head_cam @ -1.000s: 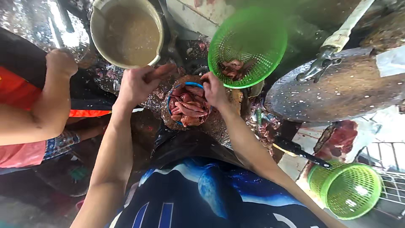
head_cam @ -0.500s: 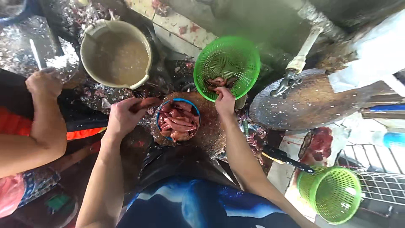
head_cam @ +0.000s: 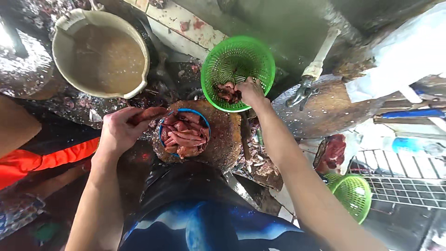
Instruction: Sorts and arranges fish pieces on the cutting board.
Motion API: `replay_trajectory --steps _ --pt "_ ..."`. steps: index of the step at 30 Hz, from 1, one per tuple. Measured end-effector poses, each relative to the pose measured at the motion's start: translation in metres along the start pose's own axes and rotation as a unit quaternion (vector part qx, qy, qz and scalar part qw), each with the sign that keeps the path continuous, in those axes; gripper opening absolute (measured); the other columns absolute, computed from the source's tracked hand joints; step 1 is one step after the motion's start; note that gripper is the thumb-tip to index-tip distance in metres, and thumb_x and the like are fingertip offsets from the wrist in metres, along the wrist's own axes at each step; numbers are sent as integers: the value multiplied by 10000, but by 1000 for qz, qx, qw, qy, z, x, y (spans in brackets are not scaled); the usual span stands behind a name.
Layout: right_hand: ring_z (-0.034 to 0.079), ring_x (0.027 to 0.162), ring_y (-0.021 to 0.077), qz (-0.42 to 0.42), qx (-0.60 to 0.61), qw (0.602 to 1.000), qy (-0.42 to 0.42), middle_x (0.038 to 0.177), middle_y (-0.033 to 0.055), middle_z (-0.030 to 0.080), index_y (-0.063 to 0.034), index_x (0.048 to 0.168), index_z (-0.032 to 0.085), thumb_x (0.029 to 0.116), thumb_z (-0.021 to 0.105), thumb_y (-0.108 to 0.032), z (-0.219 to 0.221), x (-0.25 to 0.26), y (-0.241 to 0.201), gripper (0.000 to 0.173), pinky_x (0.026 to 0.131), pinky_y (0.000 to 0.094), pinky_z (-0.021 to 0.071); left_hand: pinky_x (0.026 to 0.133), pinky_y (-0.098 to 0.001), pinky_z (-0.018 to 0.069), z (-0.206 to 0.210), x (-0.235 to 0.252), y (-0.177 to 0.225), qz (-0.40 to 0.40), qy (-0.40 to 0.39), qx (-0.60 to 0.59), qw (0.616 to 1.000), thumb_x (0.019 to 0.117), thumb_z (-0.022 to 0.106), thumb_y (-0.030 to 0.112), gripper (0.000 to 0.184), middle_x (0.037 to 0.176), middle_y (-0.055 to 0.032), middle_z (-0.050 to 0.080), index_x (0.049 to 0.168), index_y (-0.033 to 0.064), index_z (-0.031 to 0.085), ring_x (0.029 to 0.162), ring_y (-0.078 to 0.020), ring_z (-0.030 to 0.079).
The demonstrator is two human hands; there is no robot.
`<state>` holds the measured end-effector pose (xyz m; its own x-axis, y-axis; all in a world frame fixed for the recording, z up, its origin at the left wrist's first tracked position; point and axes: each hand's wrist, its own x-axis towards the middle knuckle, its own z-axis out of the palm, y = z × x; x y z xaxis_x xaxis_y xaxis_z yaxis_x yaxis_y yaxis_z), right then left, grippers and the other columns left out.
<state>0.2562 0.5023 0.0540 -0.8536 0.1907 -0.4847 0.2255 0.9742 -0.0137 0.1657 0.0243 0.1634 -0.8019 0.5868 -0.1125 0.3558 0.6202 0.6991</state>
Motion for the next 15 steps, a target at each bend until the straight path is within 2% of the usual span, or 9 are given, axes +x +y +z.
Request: replay_trajectory --steps 2,4,5,7,8,10,11,13,15 --pt "510 1334 417 -16 -10 1000 9 1246 76 710 -194 1188 729 744 808 -30 1 -4 1 480 1050 741 346 777 -497 588 0 -2 -2 -9 6 -6 1000 901 749 120 197 981 -135 735 1079 37 732 826 -232 708" --pt "535 1294 428 -25 22 997 74 1229 112 703 -161 1203 715 761 777 0 -6 -18 -11 474 1014 738 371 793 -485 598 0 -7 -8 -20 11 -11 1000 904 755 121 203 987 -133 738 1090 41 733 833 -222 716" --pt "545 1285 416 -29 41 992 113 1237 116 696 -151 1222 706 788 737 11 -10 -28 -24 465 999 708 393 796 -480 606 0 -9 -11 -23 16 -15 999 903 754 125 214 986 -133 741 1100 43 734 833 -218 722" --pt "570 1273 365 -51 101 980 164 1257 103 696 -142 1232 704 908 592 6 -14 -50 -58 373 1021 617 440 782 -435 615 0 -13 -16 -24 30 -25 999 907 760 141 221 980 -119 741 1104 45 734 816 -186 719" --pt "600 1239 343 -72 137 973 173 1221 102 706 -137 1206 711 960 543 -20 -11 -63 -78 319 1025 582 481 783 -421 612 0 -15 -19 -25 34 -28 999 908 766 155 221 979 -112 742 1098 47 735 816 -177 717" --pt "683 1103 305 -92 201 965 138 1116 106 731 -126 1188 717 990 552 -76 1 -88 -115 263 949 550 558 777 -409 617 -2 -20 -23 -27 40 -35 998 912 767 175 222 962 -102 742 1096 56 735 805 -161 715" --pt "722 1008 289 -76 224 966 107 1068 106 742 -125 1197 713 1000 579 -129 9 -103 -130 238 880 545 596 764 -406 613 -3 -24 -24 -28 42 -38 998 913 762 174 214 948 -99 738 1090 58 732 791 -158 710" --pt "740 818 294 -21 261 963 64 941 114 745 -134 1220 677 1001 637 -283 31 -125 -153 268 728 569 612 756 -400 606 -5 -28 -23 -29 46 -39 998 910 762 165 209 941 -98 736 1087 58 731 783 -155 703" --pt "740 847 321 36 270 962 27 948 117 753 -122 1259 670 969 684 -393 44 -130 -176 398 755 601 599 769 -412 602 -7 -36 -26 -23 53 -38 998 915 762 159 212 949 -112 737 1093 49 734 795 -170 703"
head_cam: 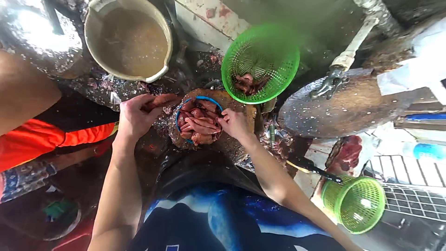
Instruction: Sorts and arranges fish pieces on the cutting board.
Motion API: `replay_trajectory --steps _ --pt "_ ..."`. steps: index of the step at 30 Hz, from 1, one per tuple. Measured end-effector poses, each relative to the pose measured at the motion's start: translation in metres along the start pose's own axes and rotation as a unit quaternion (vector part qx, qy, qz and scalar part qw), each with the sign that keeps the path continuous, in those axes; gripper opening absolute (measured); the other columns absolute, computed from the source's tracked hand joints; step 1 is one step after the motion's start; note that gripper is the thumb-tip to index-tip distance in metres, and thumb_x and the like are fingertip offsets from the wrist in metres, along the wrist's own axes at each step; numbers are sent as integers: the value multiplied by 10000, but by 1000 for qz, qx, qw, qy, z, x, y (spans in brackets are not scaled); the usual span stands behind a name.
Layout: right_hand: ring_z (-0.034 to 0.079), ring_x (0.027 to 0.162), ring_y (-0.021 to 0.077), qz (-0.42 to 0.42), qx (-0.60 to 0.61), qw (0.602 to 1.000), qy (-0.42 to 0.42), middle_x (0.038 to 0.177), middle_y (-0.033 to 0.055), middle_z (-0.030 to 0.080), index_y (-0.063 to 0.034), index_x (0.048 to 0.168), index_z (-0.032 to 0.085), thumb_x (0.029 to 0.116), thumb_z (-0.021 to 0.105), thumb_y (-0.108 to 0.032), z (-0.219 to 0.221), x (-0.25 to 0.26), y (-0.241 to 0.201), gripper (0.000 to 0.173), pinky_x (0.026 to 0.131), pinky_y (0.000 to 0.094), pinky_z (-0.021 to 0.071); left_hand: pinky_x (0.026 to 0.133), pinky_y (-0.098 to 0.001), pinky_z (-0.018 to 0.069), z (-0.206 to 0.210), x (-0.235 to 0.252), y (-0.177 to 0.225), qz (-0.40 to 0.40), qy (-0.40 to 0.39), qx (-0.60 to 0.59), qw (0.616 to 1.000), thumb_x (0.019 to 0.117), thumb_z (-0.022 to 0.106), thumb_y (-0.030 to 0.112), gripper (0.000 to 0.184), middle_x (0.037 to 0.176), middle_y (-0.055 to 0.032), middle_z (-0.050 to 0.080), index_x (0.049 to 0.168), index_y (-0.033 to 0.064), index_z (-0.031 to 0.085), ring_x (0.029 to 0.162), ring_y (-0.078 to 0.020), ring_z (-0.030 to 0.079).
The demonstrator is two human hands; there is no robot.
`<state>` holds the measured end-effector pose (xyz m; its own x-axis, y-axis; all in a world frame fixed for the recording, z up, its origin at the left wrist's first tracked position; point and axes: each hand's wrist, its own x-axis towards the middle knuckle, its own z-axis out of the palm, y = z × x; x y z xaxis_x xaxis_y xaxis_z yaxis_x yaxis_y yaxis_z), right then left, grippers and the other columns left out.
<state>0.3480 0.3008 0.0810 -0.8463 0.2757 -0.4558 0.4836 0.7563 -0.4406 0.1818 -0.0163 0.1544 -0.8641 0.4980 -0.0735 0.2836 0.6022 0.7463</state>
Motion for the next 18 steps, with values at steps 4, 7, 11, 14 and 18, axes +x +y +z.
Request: replay_trajectory --steps 4,7,11,14,18 --pt "712 958 413 91 -42 995 0 1030 189 731 -165 1413 563 960 687 -415 26 -12 -24 532 778 631 566 765 -407 596 -1 -13 -6 10 12 -3 1000 910 763 155 204 937 -111 731 1080 46 731 794 -169 698" --pt "714 978 411 106 -34 994 10 1035 193 730 -152 1398 552 988 640 -330 33 -10 -31 456 788 625 567 771 -411 613 0 -21 -10 11 14 -7 1000 902 767 141 215 944 -106 739 1096 54 733 798 -169 715" --pt "706 1031 374 79 91 992 23 1128 192 715 -74 1344 585 995 593 -170 32 -2 -16 362 878 597 567 757 -396 622 -3 -30 -10 3 12 -26 1000 913 759 130 200 945 -105 738 1093 50 727 782 -156 717" --pt "695 1079 324 46 163 984 64 1180 183 702 -37 1325 599 998 639 -166 18 -4 0 353 959 561 557 749 -390 605 -4 -34 -13 18 28 -32 999 912 748 144 207 932 -109 736 1091 41 729 774 -159 705" --pt "722 989 221 -53 168 977 120 1136 110 713 -76 1253 633 971 670 -144 -18 -13 -1 292 889 472 613 752 -385 614 -6 -34 -16 19 41 -44 998 916 740 142 203 944 -104 738 1097 50 731 776 -151 711"
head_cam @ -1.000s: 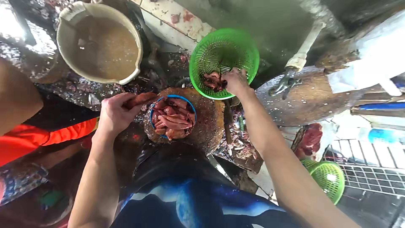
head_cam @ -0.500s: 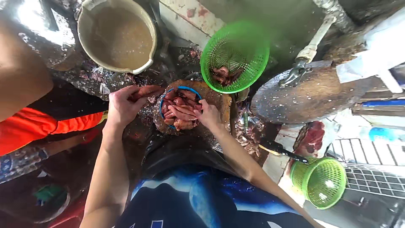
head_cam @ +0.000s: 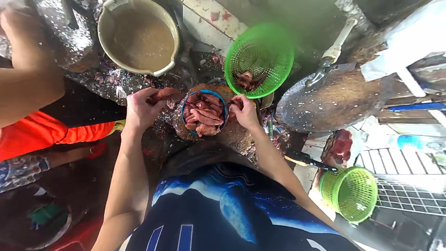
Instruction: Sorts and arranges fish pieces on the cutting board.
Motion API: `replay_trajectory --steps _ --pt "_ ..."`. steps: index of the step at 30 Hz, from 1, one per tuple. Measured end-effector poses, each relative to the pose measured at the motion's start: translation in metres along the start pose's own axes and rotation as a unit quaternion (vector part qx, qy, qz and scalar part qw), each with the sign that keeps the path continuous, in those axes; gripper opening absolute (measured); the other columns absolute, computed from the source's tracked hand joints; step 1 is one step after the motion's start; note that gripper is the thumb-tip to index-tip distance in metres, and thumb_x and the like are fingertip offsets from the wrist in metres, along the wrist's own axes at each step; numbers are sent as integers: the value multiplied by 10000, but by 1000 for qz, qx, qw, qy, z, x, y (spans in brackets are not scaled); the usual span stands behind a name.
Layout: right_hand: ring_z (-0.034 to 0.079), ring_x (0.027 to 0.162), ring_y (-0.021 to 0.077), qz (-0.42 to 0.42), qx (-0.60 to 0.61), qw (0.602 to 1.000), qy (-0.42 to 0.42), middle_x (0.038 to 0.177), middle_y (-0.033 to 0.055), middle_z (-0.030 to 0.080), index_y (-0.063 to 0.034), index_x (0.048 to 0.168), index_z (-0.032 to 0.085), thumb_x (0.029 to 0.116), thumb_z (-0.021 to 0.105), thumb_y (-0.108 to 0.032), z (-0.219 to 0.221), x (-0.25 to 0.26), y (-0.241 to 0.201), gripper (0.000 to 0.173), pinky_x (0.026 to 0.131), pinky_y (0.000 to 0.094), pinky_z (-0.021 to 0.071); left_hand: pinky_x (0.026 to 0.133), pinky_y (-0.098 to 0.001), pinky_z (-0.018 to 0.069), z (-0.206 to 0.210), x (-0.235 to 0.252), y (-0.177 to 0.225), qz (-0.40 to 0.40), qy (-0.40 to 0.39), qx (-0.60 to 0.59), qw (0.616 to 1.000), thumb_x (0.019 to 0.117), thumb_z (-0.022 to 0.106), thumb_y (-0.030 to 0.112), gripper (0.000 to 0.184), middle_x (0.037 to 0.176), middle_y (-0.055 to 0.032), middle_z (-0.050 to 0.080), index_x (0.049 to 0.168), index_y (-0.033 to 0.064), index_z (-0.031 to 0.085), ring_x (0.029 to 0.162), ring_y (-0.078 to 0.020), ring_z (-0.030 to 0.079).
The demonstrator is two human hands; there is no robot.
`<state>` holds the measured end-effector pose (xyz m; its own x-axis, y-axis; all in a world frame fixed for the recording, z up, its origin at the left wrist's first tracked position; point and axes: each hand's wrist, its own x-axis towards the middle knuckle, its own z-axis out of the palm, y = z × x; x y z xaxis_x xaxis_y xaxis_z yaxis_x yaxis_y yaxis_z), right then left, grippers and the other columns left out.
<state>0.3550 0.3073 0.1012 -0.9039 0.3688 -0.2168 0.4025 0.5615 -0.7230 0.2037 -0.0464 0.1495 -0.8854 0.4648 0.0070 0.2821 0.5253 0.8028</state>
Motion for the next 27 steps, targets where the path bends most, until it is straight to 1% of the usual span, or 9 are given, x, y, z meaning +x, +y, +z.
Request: replay_trajectory --steps 3,7,12,18,19,20,23,25,27 --pt "703 1023 182 -86 -16 996 -11 1119 86 722 -83 1199 664 952 683 -112 -22 7 -27 249 928 424 584 743 -389 622 1 2 -1 5 4 -10 1000 919 727 146 198 953 -101 740 1092 51 728 774 -152 716" --pt "706 966 144 -170 -23 985 -5 1081 70 725 -80 1165 674 942 673 -68 -34 24 -61 223 887 354 593 730 -347 614 1 2 0 12 12 -17 1000 910 730 153 185 937 -75 742 1072 65 736 761 -118 707" --pt "709 1061 158 -229 4 973 -13 1200 96 720 -73 1349 614 913 692 -36 -23 47 -78 444 959 362 587 738 -350 610 0 -2 -7 21 20 -7 1000 913 740 168 185 948 -69 743 1072 75 735 774 -120 708" --pt "711 1021 138 -253 43 963 -79 1075 55 751 -64 1073 730 847 590 98 17 61 -56 311 933 373 598 738 -336 607 -3 -10 -13 13 31 -2 999 911 735 158 181 946 -63 743 1072 76 736 780 -107 703" --pt "707 1057 155 -269 48 958 -90 1083 64 750 -57 1027 737 841 581 110 25 63 -44 295 964 382 591 734 -333 610 -3 -11 -13 9 31 -3 999 911 736 155 181 945 -62 744 1074 77 736 775 -105 705" --pt "682 1149 181 -280 34 954 -104 1122 71 746 -61 988 748 830 574 120 31 65 -30 297 1043 397 556 730 -332 612 -3 -11 -12 5 30 -2 1000 911 734 151 181 941 -62 743 1076 76 735 769 -104 704" --pt "570 1357 229 -230 -35 962 -146 1243 61 734 -91 958 781 808 580 164 37 56 6 357 1189 436 434 724 -341 607 -4 -11 -12 6 33 -3 999 905 742 143 198 947 -73 742 1089 71 735 765 -115 701" --pt "550 1387 210 -180 -35 976 -118 1278 46 729 -103 991 793 800 570 167 36 43 17 399 1194 436 426 722 -328 609 -4 -11 -14 8 37 -3 999 910 746 151 193 950 -66 741 1087 77 734 762 -108 700" --pt "587 1346 200 -151 -32 987 -50 1265 49 733 -104 1031 790 830 546 142 38 34 21 400 1175 427 453 731 -332 607 -2 -11 -17 8 44 -6 999 912 743 151 187 953 -77 740 1077 64 732 767 -115 701"
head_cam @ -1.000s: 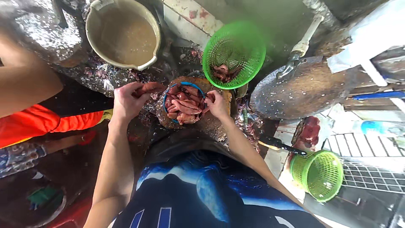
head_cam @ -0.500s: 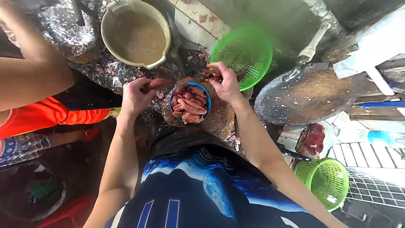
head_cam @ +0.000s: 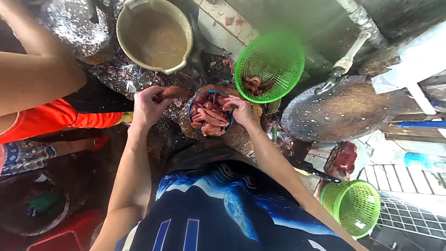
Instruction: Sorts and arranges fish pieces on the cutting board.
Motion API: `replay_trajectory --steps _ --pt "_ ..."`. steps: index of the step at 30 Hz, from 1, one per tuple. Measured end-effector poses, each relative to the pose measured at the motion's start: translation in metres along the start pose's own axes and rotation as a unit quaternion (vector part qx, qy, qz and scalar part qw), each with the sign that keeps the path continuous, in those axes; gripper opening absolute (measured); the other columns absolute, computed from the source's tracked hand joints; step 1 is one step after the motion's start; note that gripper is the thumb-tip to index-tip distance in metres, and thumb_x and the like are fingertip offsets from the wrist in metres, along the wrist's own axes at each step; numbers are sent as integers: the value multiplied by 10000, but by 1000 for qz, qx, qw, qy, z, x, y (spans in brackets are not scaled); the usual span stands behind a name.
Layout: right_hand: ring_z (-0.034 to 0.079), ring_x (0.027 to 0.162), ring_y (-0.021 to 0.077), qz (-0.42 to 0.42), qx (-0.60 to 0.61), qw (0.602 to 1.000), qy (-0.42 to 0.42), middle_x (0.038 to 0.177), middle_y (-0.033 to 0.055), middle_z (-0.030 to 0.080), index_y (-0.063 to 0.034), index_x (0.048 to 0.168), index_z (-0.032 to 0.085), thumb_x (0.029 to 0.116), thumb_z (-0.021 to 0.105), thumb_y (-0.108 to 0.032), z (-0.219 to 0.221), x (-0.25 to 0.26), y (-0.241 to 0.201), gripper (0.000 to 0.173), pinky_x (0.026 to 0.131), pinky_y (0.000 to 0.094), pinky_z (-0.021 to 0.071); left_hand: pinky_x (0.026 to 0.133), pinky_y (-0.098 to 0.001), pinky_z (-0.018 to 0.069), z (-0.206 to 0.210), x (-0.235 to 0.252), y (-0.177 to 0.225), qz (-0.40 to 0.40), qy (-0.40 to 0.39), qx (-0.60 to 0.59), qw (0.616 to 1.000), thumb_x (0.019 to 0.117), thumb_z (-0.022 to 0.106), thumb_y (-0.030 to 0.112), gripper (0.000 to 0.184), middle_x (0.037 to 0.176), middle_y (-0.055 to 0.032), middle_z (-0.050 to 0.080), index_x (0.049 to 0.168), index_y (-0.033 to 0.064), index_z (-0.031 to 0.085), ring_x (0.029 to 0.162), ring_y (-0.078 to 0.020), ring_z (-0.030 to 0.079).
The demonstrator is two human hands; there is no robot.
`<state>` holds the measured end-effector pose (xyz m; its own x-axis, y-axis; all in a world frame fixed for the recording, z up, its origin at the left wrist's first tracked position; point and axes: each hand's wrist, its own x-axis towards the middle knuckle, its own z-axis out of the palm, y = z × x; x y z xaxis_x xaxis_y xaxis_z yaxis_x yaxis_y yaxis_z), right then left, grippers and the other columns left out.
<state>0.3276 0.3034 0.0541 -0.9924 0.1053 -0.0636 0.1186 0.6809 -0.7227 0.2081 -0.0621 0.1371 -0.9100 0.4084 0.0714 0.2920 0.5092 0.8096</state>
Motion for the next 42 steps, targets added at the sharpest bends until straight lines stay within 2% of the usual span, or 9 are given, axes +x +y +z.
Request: replay_trajectory --steps 5,7,13,16,20,26,32,36,42 --pt "704 1081 253 87 -100 989 62 1103 92 750 -111 1138 751 972 641 -195 17 0 -10 216 982 488 561 764 -391 613 9 3 -2 13 -13 6 1000 906 743 143 192 946 -100 743 1075 51 737 796 -157 715" --pt "691 1092 301 139 -117 982 41 1146 142 719 -73 1219 697 955 707 -304 19 7 -24 351 980 514 557 762 -396 605 12 7 2 19 -19 7 1000 903 750 141 200 949 -104 741 1080 51 736 796 -163 709" --pt "620 1200 410 231 -132 964 21 1304 255 599 -39 1330 588 869 746 -96 31 13 -47 490 991 551 547 743 -367 606 9 7 3 10 -18 0 1000 900 749 128 195 945 -91 743 1079 55 735 777 -140 707" --pt "676 1104 329 118 -107 986 44 1203 189 664 -47 1213 679 855 705 20 37 12 -33 365 953 484 578 725 -357 612 8 7 3 0 -18 -7 1000 903 753 131 191 929 -84 740 1078 57 733 757 -129 705" --pt "645 1225 233 -11 -84 995 62 1232 89 715 -77 1132 750 839 587 117 32 10 -13 388 1068 405 528 723 -346 601 12 8 2 4 -18 -2 1000 905 746 140 186 922 -81 736 1070 55 736 756 -122 693" --pt "614 1214 277 11 -228 973 35 1148 26 745 -183 1180 747 941 636 -292 41 16 -27 285 1025 528 458 741 -351 612 20 10 1 4 -25 -8 1000 909 743 143 190 947 -88 743 1075 52 732 775 -130 708" --pt "637 1134 336 6 -337 941 -19 1053 110 729 -111 1161 702 900 612 -148 51 21 -44 279 938 556 462 726 -341 610 24 9 2 8 -26 -4 1000 915 741 154 179 954 -74 745 1071 66 738 765 -122 704" --pt "642 1101 351 94 -236 963 -94 1089 160 697 -130 1231 683 876 646 -208 38 30 -53 365 1010 602 418 759 -390 624 22 10 2 -7 -40 2 999 922 740 160 209 968 -91 745 1104 56 729 793 -150 720" --pt "595 1228 267 66 -163 984 16 1216 20 716 -191 1146 754 955 618 -238 25 29 -31 239 1047 537 459 725 -350 611 22 13 4 -1 -29 -5 1000 918 737 166 183 914 -74 741 1069 62 735 748 -122 703"
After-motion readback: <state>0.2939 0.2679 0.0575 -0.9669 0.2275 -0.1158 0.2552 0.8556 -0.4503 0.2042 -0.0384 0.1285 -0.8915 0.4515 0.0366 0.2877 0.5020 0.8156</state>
